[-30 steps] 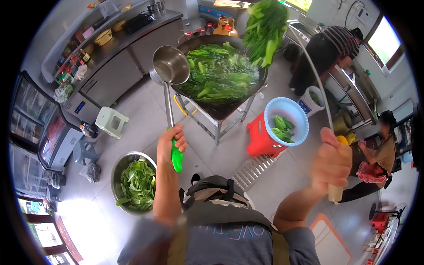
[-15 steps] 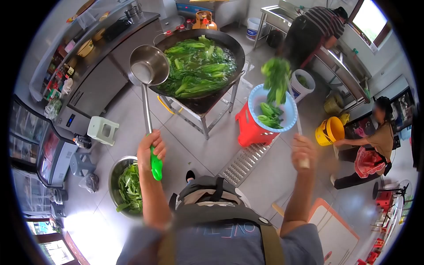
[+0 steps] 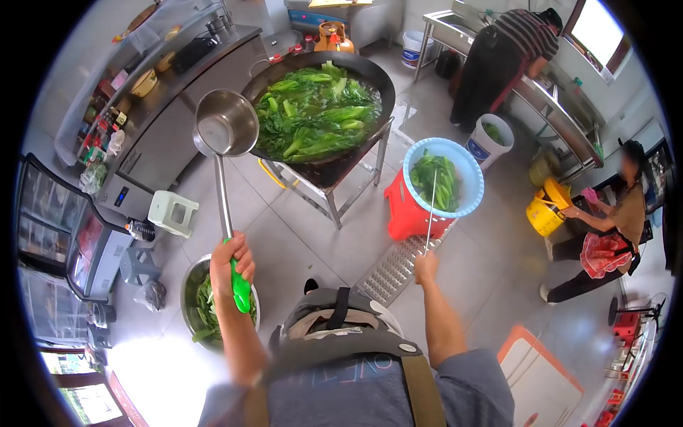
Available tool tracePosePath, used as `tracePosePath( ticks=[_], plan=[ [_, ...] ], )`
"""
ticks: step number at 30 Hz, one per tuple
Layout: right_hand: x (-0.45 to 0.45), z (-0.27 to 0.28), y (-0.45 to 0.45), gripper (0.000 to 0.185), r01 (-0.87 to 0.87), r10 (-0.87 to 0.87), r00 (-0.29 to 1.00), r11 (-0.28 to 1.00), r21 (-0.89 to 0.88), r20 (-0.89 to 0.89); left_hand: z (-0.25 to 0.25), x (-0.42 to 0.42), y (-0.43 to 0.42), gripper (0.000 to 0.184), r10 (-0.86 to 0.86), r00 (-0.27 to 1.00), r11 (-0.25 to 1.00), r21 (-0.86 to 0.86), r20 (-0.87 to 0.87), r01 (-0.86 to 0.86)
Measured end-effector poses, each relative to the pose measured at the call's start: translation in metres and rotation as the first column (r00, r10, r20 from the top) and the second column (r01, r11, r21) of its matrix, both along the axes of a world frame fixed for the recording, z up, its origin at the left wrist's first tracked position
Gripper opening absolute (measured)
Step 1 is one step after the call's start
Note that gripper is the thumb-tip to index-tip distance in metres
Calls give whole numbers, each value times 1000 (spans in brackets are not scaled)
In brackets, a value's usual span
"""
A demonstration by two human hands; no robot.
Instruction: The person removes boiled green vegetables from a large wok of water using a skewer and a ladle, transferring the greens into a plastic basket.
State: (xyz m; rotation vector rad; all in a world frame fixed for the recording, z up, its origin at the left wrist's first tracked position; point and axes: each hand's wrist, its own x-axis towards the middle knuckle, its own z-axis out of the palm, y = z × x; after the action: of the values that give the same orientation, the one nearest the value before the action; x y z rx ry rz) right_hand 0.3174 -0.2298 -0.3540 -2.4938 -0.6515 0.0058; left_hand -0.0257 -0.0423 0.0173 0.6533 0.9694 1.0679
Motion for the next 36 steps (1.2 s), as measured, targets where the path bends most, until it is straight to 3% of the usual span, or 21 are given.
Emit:
tracePosePath(
  ticks=[3,6,9,12,15,18,21,24,27,30,33,36],
  plan=[
    [-18,11,-22,17,75,-35,908,994,80,-418,7,3,0,10,3,995,1000,15,-99,-2],
    [-11,-13,-41,17,51,-37,899,998,20,-436,8,6,5,11,-10,994,1000,18,-105,12],
    [-1,87,-22,20,170,-41,676,980,101,-736,10,11,8,11,-44,994,999,17,-95,46],
    [-17,96,-20,19,220,-116,810,969,114,-575,5,11,11,10,-93,993,995,12,-72,94],
    [-23,66,-37,19,266,-260,848,962,-54,-462,-1,12,9,10,-103,994,994,-33,30,104],
    [-2,65,-50,18,175,-204,902,978,-111,-380,4,17,11,10,-101,995,995,-14,0,101],
    [-7,92,-65,19,178,-185,981,979,-98,-61,-3,17,14,10,-107,994,994,2,7,107],
    [14,110,-70,21,88,-93,994,993,-74,-59,2,23,16,10,-73,997,997,-19,-34,72],
    [12,140,-63,21,66,-63,978,998,10,-198,7,21,17,10,-135,987,990,24,-91,138],
    [6,146,-62,20,-26,33,997,993,111,-63,17,23,15,10,-111,992,994,1,-59,111],
    [-14,248,-27,16,-26,103,913,981,193,-396,19,21,18,11,-78,997,997,-18,-3,77],
    [-31,311,10,17,-109,343,828,874,473,-443,13,11,33,13,-101,993,995,-18,59,102]
  ],
)
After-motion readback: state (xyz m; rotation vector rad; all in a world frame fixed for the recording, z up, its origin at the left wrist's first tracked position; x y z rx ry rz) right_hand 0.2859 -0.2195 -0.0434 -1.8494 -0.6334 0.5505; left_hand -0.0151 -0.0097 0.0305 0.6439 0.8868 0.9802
